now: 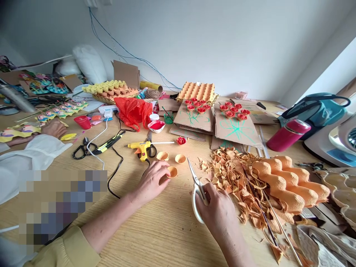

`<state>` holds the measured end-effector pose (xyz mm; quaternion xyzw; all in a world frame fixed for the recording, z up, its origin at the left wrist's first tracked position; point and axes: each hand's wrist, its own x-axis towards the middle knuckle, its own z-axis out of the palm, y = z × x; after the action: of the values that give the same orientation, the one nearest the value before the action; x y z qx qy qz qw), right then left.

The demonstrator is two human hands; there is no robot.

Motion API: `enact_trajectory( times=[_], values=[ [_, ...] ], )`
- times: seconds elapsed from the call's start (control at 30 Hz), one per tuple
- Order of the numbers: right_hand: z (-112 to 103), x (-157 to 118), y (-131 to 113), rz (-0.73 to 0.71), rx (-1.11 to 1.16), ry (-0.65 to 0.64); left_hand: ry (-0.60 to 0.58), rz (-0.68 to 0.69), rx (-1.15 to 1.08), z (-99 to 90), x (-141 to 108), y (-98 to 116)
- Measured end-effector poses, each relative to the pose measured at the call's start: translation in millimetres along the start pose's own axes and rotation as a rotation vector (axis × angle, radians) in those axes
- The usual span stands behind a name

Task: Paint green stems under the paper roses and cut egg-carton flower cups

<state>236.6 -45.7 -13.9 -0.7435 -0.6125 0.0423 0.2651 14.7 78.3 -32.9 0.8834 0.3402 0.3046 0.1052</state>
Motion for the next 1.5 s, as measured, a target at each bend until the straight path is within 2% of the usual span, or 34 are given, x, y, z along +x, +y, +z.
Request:
enact_trajectory(
  times=[0.27, 0.43, 0.53, 0.6, 0.73, 0.8, 0.87, 0.93, 1.03, 1.1, 1.23, 1.3, 1.37, 1.5],
  values=[
    [2.0, -1.7, 2.7, 0.004, 0.121, -0.022, 0.027, 0.016, 0.016, -3.9, -1.8, 5.6],
    [-1.4, 0.3, -2.5, 0.104, 0.302, -0.074, 0.117, -0.052, -0.187, -5.2, -1.1, 11.9],
    [-4.5, 4.0, -6.7, 0.185, 0.449, -0.11, 0.127, -0.16, -0.41, -6.2, 1.3, 15.4],
    [-4.7, 5.9, -7.2, 0.242, 0.531, -0.136, 0.091, -0.29, -0.608, -7.1, 3.2, 17.3],
    [-1.6, 6.2, -2.8, 0.339, 0.711, -0.224, 0.025, -0.671, -1.27, -8.2, 6.3, 20.2],
    [-0.2, 5.7, -0.5, 0.388, 0.798, -0.274, 0.017, -0.819, -1.58, -8.4, 7.3, 21.4],
    [0.3, 5.6, 0.6, 0.421, 0.856, -0.303, 0.01, -0.893, -1.744, -8.3, 7.9, 22.3],
    [0.1, 5.9, 0.6, 0.427, 0.889, -0.324, 0.001, -0.916, -1.782, -7.4, 8.0, 22.6],
    [0.3, 6.0, 0.5, 0.401, 0.896, -0.341, -0.018, -0.895, -1.664, -5.7, 7.3, 22.4],
    [1.3, 5.2, 1.3, 0.373, 0.866, -0.342, -0.007, -0.778, -1.401, -6.0, 6.3, 22.4],
    [3.0, 2.8, 4.4, 0.329, 0.791, -0.34, 0.03, -0.279, -0.59, -11.1, 4.5, 23.4],
    [2.6, 1.9, 5.4, 0.322, 0.78, -0.327, 0.006, -0.089, -0.306, -13.7, 5.5, 23.1],
    [1.4, 1.4, 5.4, 0.319, 0.78, -0.307, -0.011, 0.004, -0.147, -15.0, 9.6, 21.0],
    [-2.4, 1.4, 2.9, 0.303, 0.764, -0.267, 0.012, 0.046, 0.013, -14.8, 28.0, 11.5]
  ],
)
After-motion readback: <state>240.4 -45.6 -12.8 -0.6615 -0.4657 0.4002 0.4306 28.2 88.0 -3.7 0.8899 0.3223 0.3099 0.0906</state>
